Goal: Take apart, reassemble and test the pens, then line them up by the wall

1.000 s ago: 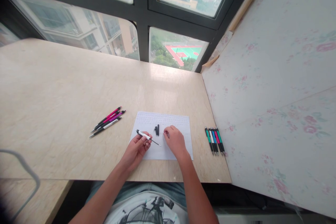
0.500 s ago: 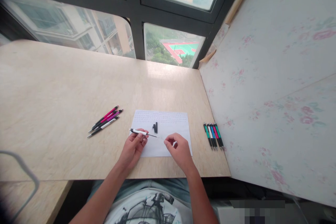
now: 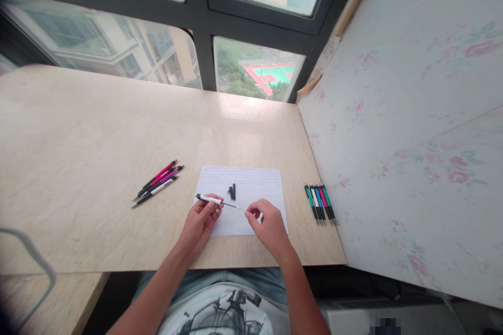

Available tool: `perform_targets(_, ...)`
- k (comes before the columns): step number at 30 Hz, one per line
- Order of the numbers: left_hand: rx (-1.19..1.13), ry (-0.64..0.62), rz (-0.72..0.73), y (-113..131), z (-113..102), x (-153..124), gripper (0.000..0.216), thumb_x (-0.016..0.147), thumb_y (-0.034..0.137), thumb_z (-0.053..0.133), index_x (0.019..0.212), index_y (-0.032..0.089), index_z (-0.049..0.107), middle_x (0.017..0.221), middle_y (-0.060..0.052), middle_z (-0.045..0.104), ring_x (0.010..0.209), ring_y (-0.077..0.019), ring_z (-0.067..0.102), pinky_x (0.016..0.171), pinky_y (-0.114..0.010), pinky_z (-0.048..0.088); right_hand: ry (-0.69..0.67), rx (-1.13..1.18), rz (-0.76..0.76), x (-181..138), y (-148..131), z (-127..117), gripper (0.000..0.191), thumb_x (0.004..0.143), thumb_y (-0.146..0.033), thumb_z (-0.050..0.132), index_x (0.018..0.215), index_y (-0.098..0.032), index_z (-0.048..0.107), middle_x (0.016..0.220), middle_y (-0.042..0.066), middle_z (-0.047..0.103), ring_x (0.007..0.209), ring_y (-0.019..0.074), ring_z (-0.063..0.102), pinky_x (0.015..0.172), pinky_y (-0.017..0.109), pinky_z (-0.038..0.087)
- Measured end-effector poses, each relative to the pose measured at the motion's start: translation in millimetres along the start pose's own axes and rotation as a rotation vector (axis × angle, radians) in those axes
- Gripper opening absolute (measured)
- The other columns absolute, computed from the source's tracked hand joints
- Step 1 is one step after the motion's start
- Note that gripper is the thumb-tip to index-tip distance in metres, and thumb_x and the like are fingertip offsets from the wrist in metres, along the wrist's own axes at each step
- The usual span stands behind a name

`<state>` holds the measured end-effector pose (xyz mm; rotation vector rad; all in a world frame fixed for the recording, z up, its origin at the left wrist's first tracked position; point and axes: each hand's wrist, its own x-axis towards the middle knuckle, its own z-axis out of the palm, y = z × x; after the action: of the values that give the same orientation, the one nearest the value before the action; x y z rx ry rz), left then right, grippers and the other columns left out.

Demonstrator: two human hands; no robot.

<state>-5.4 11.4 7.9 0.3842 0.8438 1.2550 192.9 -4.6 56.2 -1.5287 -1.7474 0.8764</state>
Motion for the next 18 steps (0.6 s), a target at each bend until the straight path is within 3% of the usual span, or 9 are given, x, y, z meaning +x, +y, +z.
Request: perform_targets(18,0.074,-0.016,-0.011,-0.1,3.1,-1.6,0.020,0.074,0.024,0.076,0.090,0.015,0.069,0.094,-0.007,0.069,0.079,-0.0126,0.061,0.071,-0.021,0.047,0.008,-0.239,-0.094,0.1,-2.7,-0.1,0.010,0.085,-0.017,0.055,0.079,-0.022,0.061,0.078,0.002,0.062,0.075,0.0173,0.058,0.071,0.029,0.044)
